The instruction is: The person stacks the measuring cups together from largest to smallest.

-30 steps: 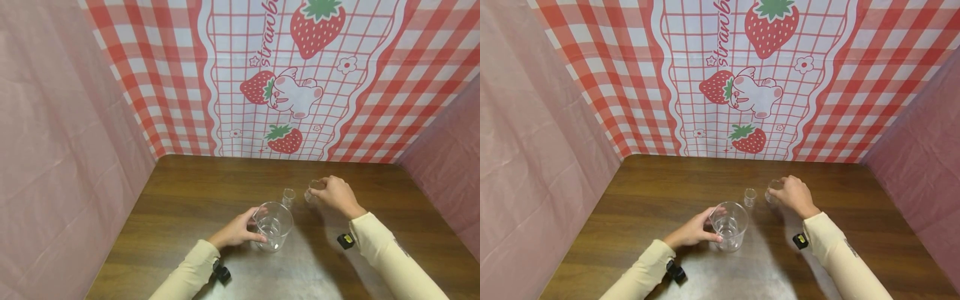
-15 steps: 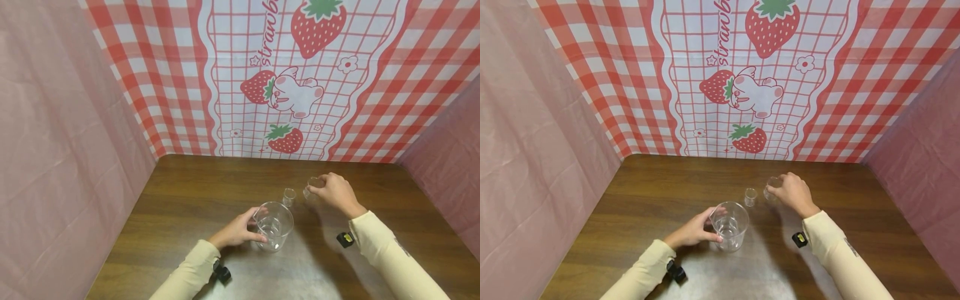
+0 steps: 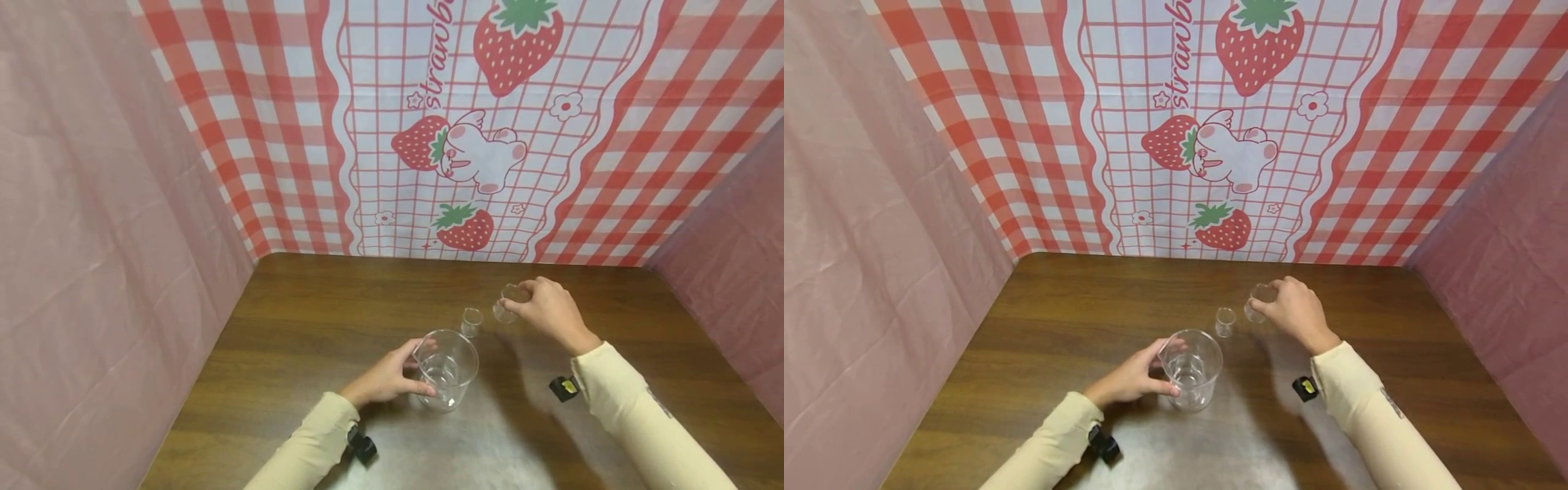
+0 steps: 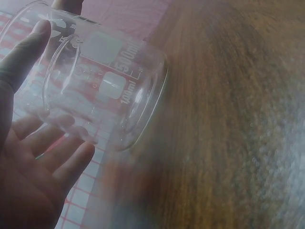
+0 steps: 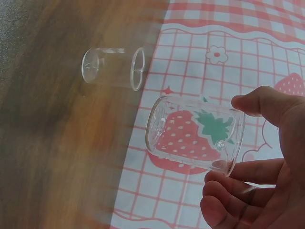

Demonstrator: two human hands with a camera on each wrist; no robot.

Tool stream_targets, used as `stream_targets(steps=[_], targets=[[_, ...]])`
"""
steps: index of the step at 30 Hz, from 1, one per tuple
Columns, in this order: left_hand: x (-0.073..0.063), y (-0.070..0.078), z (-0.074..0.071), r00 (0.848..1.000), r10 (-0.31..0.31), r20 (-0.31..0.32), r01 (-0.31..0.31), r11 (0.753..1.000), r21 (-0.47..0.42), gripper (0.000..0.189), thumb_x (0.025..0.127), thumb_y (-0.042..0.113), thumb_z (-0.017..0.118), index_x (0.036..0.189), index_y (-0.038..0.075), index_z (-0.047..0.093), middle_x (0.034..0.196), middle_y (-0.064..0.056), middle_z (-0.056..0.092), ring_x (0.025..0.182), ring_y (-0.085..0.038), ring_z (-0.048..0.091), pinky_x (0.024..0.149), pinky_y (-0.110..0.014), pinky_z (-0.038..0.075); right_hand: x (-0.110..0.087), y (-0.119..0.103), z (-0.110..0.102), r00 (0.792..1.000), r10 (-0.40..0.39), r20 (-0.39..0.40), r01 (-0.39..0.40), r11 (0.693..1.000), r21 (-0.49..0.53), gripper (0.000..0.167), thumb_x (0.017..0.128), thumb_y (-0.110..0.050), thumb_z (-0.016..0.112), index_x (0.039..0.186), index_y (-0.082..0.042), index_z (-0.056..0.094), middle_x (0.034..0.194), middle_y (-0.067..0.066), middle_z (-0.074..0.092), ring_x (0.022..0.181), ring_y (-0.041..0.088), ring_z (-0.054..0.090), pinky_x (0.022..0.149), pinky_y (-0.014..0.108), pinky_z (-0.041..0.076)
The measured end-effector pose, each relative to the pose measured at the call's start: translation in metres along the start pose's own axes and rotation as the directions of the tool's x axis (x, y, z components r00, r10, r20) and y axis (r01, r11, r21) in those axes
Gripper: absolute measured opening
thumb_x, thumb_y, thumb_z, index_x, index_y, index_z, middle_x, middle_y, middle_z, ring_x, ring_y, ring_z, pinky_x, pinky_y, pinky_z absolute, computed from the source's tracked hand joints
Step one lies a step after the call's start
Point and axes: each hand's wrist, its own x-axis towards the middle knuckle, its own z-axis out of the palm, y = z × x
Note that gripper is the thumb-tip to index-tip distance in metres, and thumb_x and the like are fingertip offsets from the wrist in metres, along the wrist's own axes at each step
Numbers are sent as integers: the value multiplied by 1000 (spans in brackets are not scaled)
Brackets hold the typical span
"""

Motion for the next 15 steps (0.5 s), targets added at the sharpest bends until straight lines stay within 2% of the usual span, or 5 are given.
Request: stream_targets(steps=[11,15], targets=[[0,0,-1,1000,8,-2,-8,1000,6,81,79,17,81,145,5,37,150,-13,45,136,-29,47,111,-34,44,-2,-9,-6,1000,-7,-13,7,1000,13,52,81,-38,74,107,7,69,95,21,69,83,33,64,71,52,52],[-1,0,0,1000,3,0,-3,1000,5,81,78,16,81,145,5,37,150,-13,45,136,-29,47,111,-34,44,-4,-11,-7,1000,-6,-16,6,1000,15,52,81,-39,74,107,7,69,87,16,68,78,28,62,67,48,51]])
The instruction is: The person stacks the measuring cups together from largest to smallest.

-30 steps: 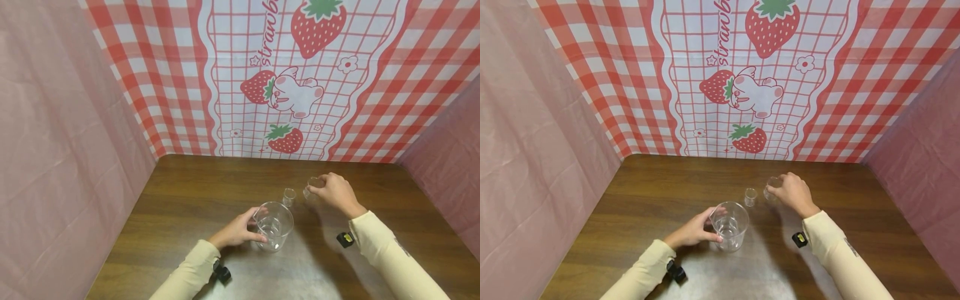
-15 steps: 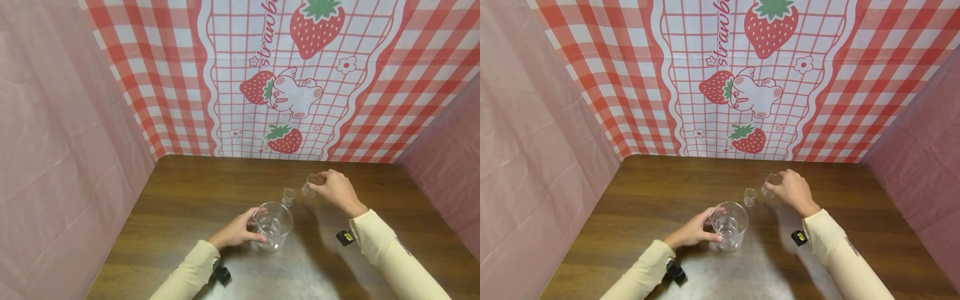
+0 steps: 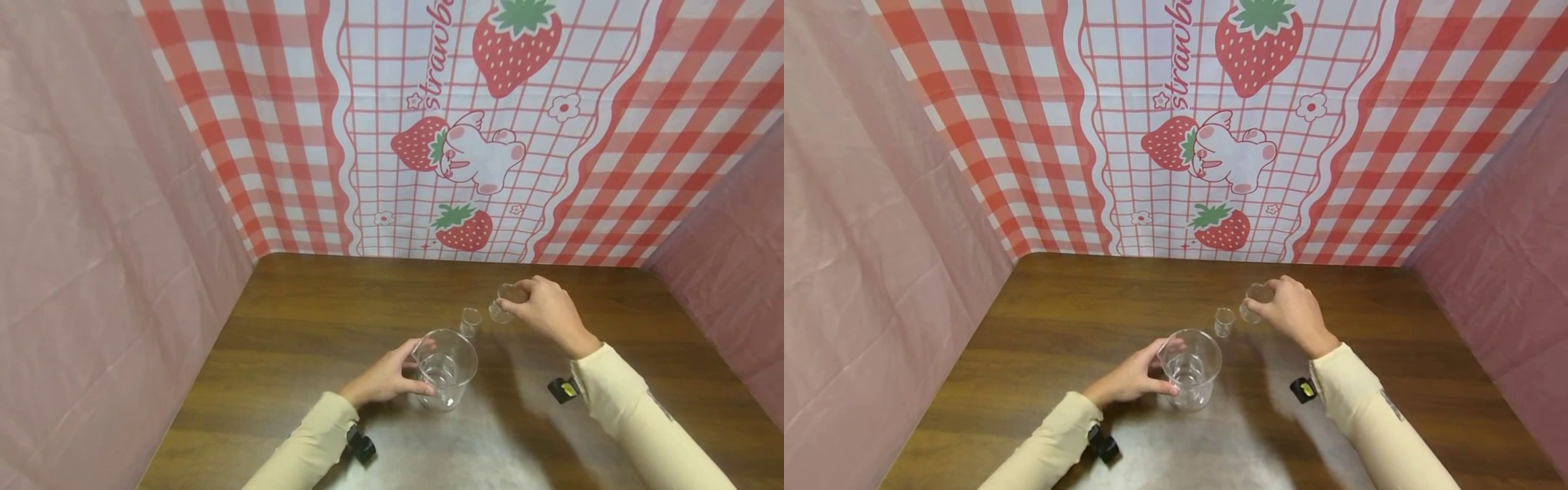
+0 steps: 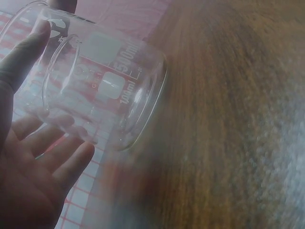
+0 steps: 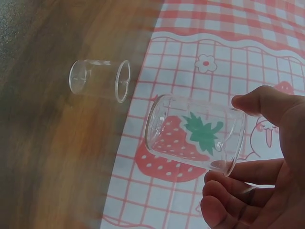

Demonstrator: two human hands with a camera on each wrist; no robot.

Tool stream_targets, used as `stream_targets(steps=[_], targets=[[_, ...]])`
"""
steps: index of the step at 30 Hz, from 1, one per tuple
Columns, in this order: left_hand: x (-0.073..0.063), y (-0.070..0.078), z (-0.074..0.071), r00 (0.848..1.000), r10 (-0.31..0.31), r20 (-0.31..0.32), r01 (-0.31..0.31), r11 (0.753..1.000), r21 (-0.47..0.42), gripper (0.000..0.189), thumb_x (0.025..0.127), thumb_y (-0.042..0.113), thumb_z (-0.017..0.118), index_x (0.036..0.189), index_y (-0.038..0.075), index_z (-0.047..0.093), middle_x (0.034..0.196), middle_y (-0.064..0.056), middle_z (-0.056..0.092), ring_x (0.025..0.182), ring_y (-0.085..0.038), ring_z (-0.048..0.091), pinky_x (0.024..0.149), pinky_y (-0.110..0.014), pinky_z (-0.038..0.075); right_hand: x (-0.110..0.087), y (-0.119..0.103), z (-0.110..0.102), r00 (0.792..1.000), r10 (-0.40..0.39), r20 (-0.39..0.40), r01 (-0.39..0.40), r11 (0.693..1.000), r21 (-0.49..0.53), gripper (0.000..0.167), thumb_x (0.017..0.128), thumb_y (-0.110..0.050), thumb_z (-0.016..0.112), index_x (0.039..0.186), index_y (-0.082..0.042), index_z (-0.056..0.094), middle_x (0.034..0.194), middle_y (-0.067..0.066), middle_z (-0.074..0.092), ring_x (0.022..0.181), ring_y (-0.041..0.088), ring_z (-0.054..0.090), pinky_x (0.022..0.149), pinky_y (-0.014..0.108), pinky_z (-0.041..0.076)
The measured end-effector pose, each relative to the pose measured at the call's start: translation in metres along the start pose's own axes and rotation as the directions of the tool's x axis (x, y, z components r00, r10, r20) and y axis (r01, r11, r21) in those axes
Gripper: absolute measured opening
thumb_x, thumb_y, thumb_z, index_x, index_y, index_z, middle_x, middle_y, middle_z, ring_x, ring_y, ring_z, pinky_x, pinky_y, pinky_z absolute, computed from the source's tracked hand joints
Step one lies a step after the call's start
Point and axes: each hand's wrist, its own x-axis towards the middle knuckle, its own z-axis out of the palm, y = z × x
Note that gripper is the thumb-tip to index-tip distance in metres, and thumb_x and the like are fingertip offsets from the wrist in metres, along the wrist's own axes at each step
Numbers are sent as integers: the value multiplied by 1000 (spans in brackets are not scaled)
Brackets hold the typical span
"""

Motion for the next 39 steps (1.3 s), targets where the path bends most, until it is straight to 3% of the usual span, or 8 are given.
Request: stream_targets(steps=[9,39], targets=[[1,0,1,1000,-5,-7,5,1000,-12,81,77,14,82,145,4,38,150,-13,46,135,-29,47,110,-34,45,-2,-5,0,1000,-9,-24,9,1000,-1,46,80,-38,75,100,3,71,71,6,57,69,20,51,58,30,40],[0,-4,0,1000,-5,-9,5,1000,-25,81,77,16,81,144,5,38,149,-13,46,135,-28,48,110,-35,45,-6,-22,-3,997,-62,-48,63,998,15,41,80,-35,75,97,2,70,72,5,54,67,18,48,58,27,37]])
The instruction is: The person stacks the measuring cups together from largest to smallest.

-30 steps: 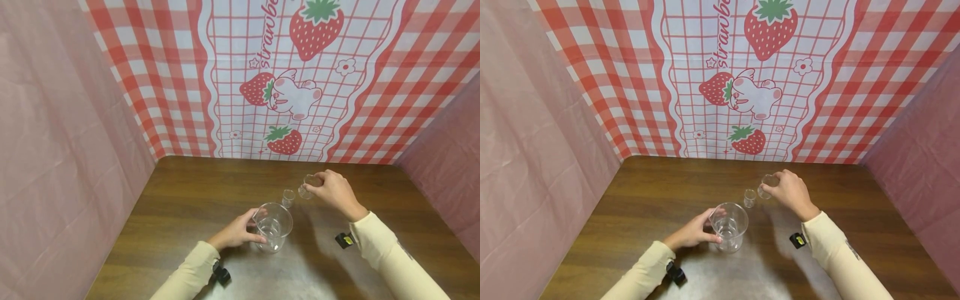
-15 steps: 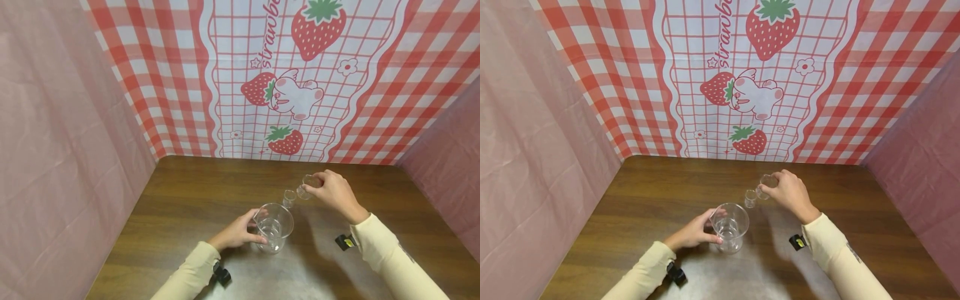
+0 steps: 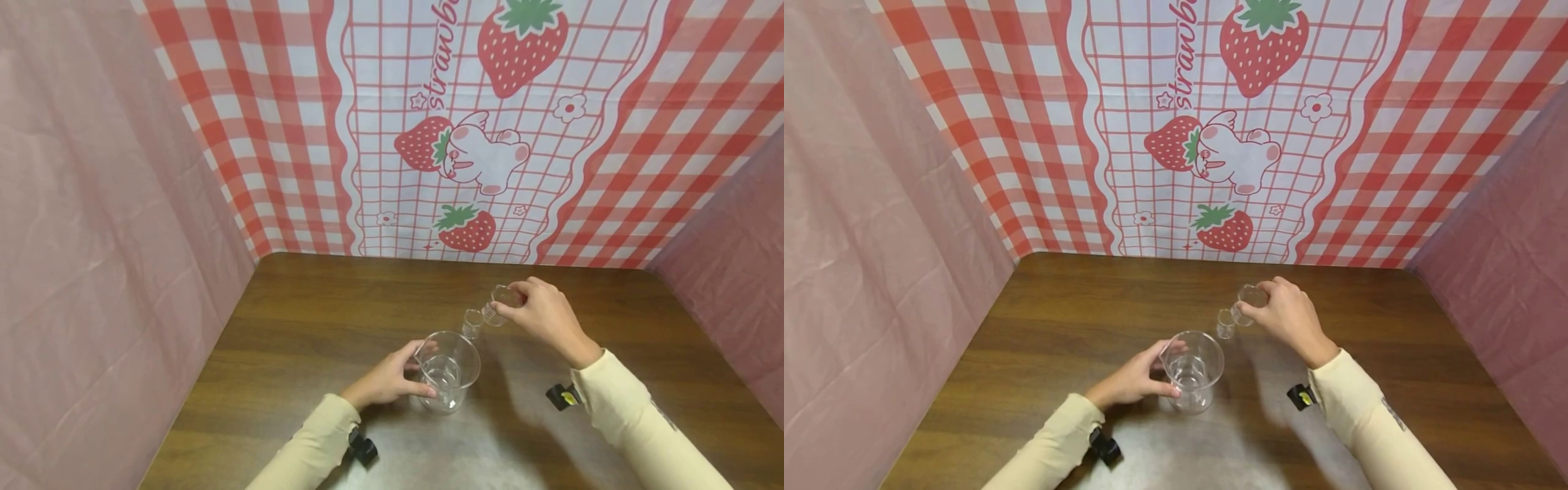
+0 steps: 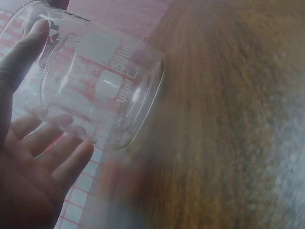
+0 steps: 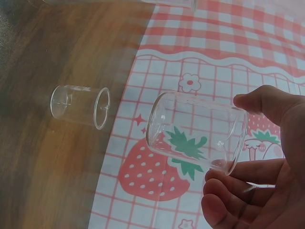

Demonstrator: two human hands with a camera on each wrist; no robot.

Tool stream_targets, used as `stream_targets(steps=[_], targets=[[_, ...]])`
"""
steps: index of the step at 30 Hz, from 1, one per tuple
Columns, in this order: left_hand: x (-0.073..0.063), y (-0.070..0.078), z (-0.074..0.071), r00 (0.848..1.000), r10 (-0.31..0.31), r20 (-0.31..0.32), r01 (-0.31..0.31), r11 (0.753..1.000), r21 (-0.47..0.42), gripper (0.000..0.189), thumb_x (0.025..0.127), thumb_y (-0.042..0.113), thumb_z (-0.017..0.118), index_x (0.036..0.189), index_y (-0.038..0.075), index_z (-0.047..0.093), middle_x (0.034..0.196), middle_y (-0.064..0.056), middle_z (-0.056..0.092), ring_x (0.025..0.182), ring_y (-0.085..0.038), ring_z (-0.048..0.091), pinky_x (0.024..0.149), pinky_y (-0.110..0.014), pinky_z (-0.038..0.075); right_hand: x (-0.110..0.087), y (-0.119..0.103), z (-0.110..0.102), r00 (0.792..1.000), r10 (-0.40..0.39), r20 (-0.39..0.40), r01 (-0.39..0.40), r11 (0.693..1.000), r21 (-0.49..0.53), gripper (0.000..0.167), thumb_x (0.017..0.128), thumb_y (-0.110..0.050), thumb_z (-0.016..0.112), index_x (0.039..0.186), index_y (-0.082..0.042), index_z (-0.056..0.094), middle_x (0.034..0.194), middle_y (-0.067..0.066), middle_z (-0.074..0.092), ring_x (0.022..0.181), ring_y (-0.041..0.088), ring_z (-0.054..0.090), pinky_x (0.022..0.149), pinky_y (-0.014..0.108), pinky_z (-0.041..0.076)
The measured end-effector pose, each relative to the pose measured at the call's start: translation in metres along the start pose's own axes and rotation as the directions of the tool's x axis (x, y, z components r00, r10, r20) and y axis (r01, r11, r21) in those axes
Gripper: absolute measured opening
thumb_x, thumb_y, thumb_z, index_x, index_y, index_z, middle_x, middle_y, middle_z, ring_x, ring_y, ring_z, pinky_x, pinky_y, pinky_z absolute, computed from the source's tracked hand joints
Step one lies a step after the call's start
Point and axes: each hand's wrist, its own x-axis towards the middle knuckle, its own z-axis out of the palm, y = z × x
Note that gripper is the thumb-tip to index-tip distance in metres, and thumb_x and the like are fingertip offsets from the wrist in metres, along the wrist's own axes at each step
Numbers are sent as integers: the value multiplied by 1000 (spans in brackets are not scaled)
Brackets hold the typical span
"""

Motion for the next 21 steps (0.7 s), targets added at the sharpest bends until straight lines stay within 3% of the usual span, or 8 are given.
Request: stream_targets(steps=[21], targets=[[-1,0,0,1000,4,-1,-4,1000,-20,80,77,15,82,144,4,39,150,-13,46,136,-28,47,111,-35,44,0,-2,3,999,-26,-32,26,1000,3,35,79,-33,76,91,-1,69,71,3,53,65,17,46,57,26,36]])
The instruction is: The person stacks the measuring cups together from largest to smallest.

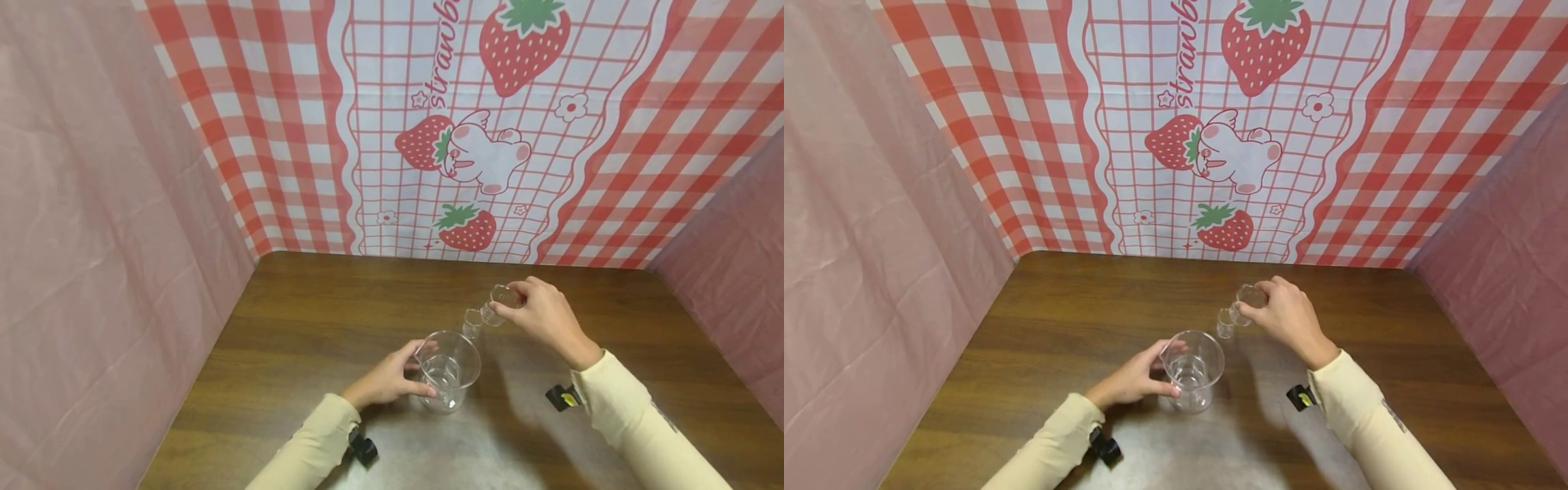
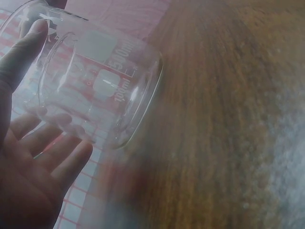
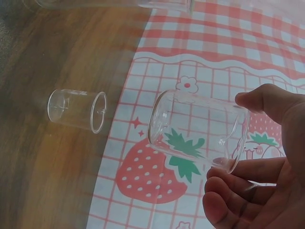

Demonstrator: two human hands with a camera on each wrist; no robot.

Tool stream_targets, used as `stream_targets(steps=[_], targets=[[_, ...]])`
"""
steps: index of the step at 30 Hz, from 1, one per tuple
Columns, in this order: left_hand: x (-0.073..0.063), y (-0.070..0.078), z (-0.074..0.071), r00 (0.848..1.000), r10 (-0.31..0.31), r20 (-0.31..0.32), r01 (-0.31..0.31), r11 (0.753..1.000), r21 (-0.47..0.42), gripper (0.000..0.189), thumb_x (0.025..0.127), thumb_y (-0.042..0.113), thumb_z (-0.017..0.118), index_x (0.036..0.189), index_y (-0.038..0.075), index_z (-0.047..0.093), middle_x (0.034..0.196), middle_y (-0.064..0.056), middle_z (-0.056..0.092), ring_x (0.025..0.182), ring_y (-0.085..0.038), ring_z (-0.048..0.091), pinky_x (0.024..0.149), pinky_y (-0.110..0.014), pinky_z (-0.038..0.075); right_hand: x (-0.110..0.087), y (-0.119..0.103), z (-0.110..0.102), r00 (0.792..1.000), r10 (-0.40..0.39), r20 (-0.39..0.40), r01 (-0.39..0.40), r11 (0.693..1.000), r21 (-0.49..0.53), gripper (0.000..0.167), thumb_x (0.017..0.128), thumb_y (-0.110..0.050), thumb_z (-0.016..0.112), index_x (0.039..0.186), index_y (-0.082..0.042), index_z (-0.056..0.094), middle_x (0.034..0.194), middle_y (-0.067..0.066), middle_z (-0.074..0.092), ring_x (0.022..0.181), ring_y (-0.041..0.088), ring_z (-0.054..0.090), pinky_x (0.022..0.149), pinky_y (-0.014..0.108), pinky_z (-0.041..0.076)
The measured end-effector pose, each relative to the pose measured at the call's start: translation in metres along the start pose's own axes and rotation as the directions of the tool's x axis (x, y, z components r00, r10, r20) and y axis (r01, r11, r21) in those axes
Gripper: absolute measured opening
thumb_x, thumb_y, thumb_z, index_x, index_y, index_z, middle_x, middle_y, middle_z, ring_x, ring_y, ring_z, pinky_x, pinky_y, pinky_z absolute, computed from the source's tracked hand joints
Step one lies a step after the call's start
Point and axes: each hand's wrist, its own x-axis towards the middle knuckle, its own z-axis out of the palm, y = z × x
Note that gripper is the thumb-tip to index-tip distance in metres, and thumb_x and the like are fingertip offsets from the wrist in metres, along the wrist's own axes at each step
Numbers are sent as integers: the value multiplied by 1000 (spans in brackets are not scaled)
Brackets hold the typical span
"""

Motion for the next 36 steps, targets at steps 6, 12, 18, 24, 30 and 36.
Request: stream_targets(steps=[6,12,18,24,30,36], targets=[[0,0,0,1000,-5,-1,5,1000,8,80,77,15,82,144,5,39,149,-12,46,135,-28,47,111,-34,44,-1,-1,0,1000,0,2,0,1000,6,40,79,-34,76,97,1,70,72,4,55,66,17,48,58,27,38],[0,0,1,1000,-11,-3,11,1000,3,80,77,15,82,144,5,39,149,-12,46,136,-28,47,111,-34,44,-2,-2,-1,1000,-8,-3,8,1000,14,39,78,-33,77,97,1,71,73,4,55,67,17,49,59,27,39],[0,0,1,1000,-16,-3,16,1000,0,80,77,15,82,143,5,39,149,-12,46,136,-28,47,111,-35,44,-3,-4,-1,999,-26,-22,27,999,21,37,78,-32,77,95,0,71,73,3,55,67,16,48,59,27,38],[1,0,1,1000,-15,-3,15,1000,-3,80,76,14,82,143,5,39,149,-13,46,136,-28,47,111,-35,44,-4,-8,-2,999,-43,-31,44,998,33,39,77,-33,78,97,0,71,72,3,55,67,16,48,59,26,38],[0,0,1,1000,-12,-4,12,1000,-11,79,77,13,82,143,4,39,149,-13,46,136,-28,47,111,-35,44,-4,-11,-1,998,-54,-34,56,998,43,38,77,-32,79,97,0,71,73,3,57,67,15,49,59,27,40],[1,-1,1,1000,-8,-5,8,1000,-14,79,77,13,82,143,4,39,149,-14,46,136,-29,47,111,-36,44,-4,-15,-3,997,-69,-38,70,996,48,37,77,-31,79,96,-1,70,73,3,56,67,14,49,59,26,39]])
